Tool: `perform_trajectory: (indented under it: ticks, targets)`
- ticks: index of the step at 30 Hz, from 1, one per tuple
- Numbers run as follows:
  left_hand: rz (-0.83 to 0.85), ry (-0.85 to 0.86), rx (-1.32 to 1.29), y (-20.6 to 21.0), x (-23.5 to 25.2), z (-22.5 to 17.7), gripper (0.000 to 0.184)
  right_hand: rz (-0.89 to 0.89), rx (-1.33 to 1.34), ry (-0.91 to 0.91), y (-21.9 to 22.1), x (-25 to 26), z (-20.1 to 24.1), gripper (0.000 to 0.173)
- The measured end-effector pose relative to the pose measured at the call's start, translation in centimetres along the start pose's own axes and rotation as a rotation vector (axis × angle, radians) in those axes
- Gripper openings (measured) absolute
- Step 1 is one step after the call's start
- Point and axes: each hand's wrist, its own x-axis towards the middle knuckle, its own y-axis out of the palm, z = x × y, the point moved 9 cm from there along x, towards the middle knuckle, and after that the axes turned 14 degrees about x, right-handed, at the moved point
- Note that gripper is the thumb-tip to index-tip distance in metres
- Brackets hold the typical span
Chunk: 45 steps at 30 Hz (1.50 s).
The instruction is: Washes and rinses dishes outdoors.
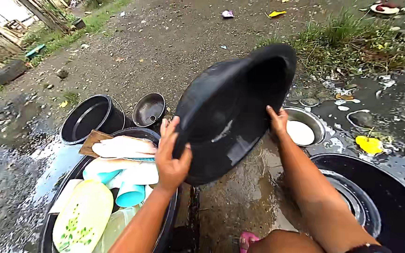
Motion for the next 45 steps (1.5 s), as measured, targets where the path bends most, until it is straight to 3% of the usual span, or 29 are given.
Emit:
perform_trajectory:
  ticks: [3, 5, 7, 9, 14, 17, 19, 21, 24, 26, 28, 31, 34, 38, 42, 45]
  targets:
    - [0.045, -0.321, 0.055, 1.1, -1.3, 6.6, 0.047, 0.054, -0.198, 0.055, -1.2, 0.6, 2.5, 0.038]
    - [0.284, -0.524, 0.194, 2.5, -2.9, 10.1, 0.048, 0.102, -0.358, 0.147, -1.9, 0.6, 2.3, 0.047]
    - [0.645, -0.673, 0.344, 3.6, -4.3, 12.0, 0.057, 0.166, -0.485, 0.193, -3.0, 0.7, 1.1, 0.049]
    - [0.836, -0.693, 0.407, 3.3, -4.8, 12.7, 0.067, 0.224, -0.585, 0.242, -3.9, 0.5, 0.0, 0.049]
    - [0.785, -0.522, 0.308, -2.4, -1.8, 11.6, 0.067, 0.307, -0.789, 0.339, -4.3, -0.5, -0.9, 0.051]
    - [0.846, -0.464, 0.270, -5.8, -3.7, 10.9, 0.054, 0.355, -0.960, 0.317, -4.1, -0.4, -1.2, 0.051]
    - [1.021, -0.475, 0.317, -6.8, -8.3, 10.5, 0.035, 0.450, -1.194, 0.196, -0.8, -1.1, 0.9, 0.059]
    - [1.368, -0.487, 0.324, -7.0, -14.2, 9.4, 0.031, 0.567, -1.298, 0.003, 6.7, -4.8, 5.2, 0.067]
    - [1.704, -0.395, 0.368, -7.3, -21.6, 8.0, 0.022, 0.915, -1.308, -0.185, 20.6, -16.1, 8.7, 0.047]
    - [1.772, -0.275, 0.407, -7.4, -24.5, 8.1, 0.021, 1.247, -1.314, -0.175, 27.1, -25.4, 7.5, 0.041]
    - [1.837, -0.097, 0.479, -7.1, -26.3, 8.6, 0.026, 1.539, -1.334, -0.078, 30.8, -34.4, 5.7, 0.044]
    - [1.881, 0.067, 0.541, -6.5, -27.6, 9.7, 0.032, 1.722, -1.435, 0.074, 32.8, -42.9, 2.5, 0.048]
    - [1.945, 0.119, 0.564, -6.9, -29.1, 10.5, 0.031, 1.750, -1.503, 0.089, 33.5, -46.7, -0.2, 0.030]
    - [1.962, 0.151, 0.532, -7.4, -30.1, 10.8, 0.030, 1.749, -1.572, 0.052, 33.4, -48.9, -1.6, 0.030]
    - [1.988, 0.000, 0.535, -8.4, -31.4, 12.6, 0.032, 1.550, -1.661, -0.003, 34.2, -46.9, -1.3, 0.038]
    - [1.810, -0.152, 0.435, -8.7, -31.8, 14.5, 0.035, 1.435, -1.712, 0.021, 34.4, -44.2, -1.5, 0.050]
